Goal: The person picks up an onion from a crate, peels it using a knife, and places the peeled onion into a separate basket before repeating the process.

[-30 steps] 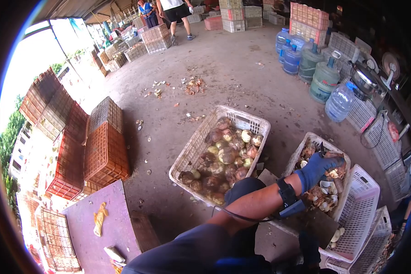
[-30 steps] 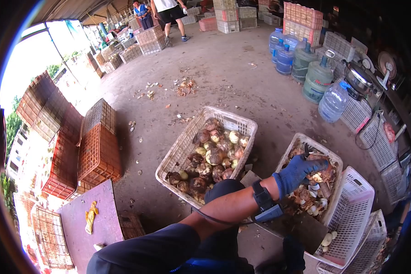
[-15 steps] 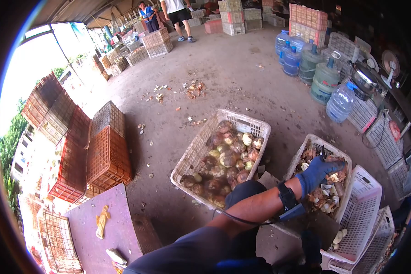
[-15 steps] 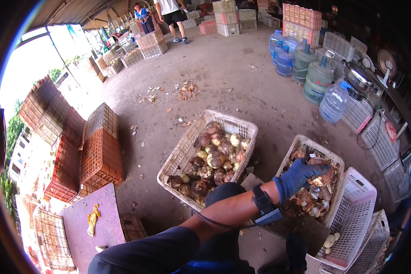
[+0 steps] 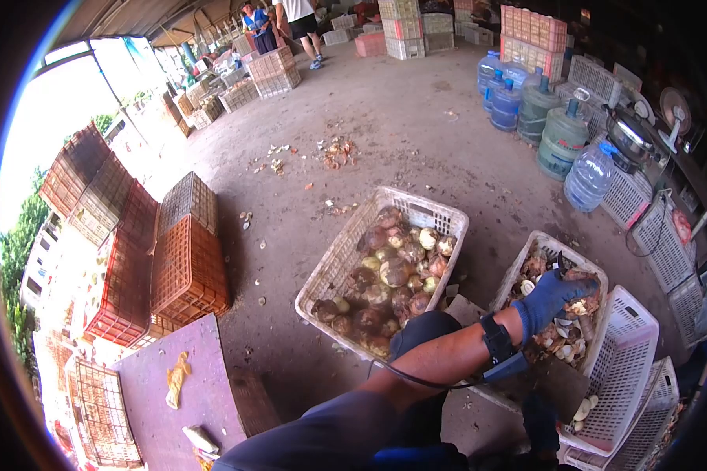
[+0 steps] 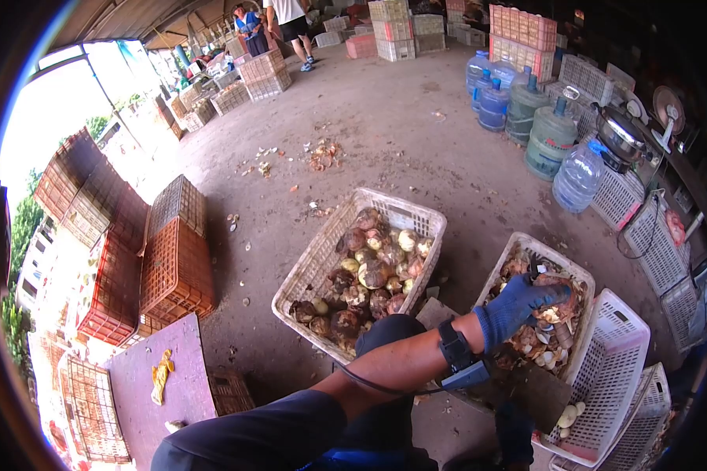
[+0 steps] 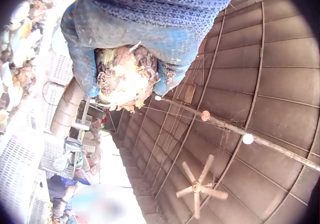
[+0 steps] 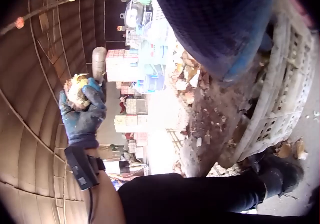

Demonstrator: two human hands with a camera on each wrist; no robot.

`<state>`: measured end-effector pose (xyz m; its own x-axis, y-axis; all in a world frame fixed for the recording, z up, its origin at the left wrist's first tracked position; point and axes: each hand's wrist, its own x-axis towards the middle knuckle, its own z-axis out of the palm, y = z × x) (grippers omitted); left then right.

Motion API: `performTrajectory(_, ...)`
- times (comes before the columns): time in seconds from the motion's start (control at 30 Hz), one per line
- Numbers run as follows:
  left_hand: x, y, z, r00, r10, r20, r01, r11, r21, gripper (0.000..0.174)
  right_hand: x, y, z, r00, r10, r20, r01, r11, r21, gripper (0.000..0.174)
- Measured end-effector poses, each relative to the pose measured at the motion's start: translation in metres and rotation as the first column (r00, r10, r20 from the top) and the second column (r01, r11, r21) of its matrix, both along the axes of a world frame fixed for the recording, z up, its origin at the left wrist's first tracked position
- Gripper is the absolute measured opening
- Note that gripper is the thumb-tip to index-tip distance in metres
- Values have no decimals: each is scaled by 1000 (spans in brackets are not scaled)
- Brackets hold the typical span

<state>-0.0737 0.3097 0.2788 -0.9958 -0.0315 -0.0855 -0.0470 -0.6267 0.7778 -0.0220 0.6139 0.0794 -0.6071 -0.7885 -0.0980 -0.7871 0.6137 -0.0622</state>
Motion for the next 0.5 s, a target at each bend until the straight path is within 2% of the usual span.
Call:
performTrajectory(0.07,-1,0,0,1000,-2,-3,2,1000,0,31,0,-9,28,997,63,49,-67,995,79,23)
performTrajectory(0.1,-1,0,0,1000,-5,-4,5,1000,-1,31,-5,-6,30,994,83,-65,-88,994,-68,22)
performTrajectory(0.17,1,-1,3,1000,-11,-10,11,1000,-11,31,-22,3,33,953,69,-295,-173,923,-343,21)
performTrajectory(0.2,2,-1,4,1000,-13,-14,12,1000,-16,30,-24,-11,65,995,-45,87,86,832,-548,23)
performTrajectory(0.23,4,-1,6,1000,-11,-20,10,1000,-17,30,-29,-19,93,941,-131,312,301,745,-595,22)
performTrajectory(0.27,5,0,8,1000,-8,-26,8,1000,-19,29,-35,-28,120,837,-188,515,511,607,-608,23)
performTrajectory(0.3,5,0,8,999,-6,-32,5,1000,-21,28,-42,-31,135,775,-293,559,621,514,-592,21)
performTrajectory(0.37,5,2,6,999,-15,-44,13,999,-47,29,-39,-50,194,651,-280,705,751,369,-548,30)
performTrajectory(0.47,-2,12,-12,998,-34,-54,31,997,-70,30,-52,-64,213,776,-266,572,630,369,-683,37)
performTrajectory(0.5,0,13,-6,998,-40,-55,36,996,-75,30,-59,-60,208,752,-254,608,658,347,-668,40)
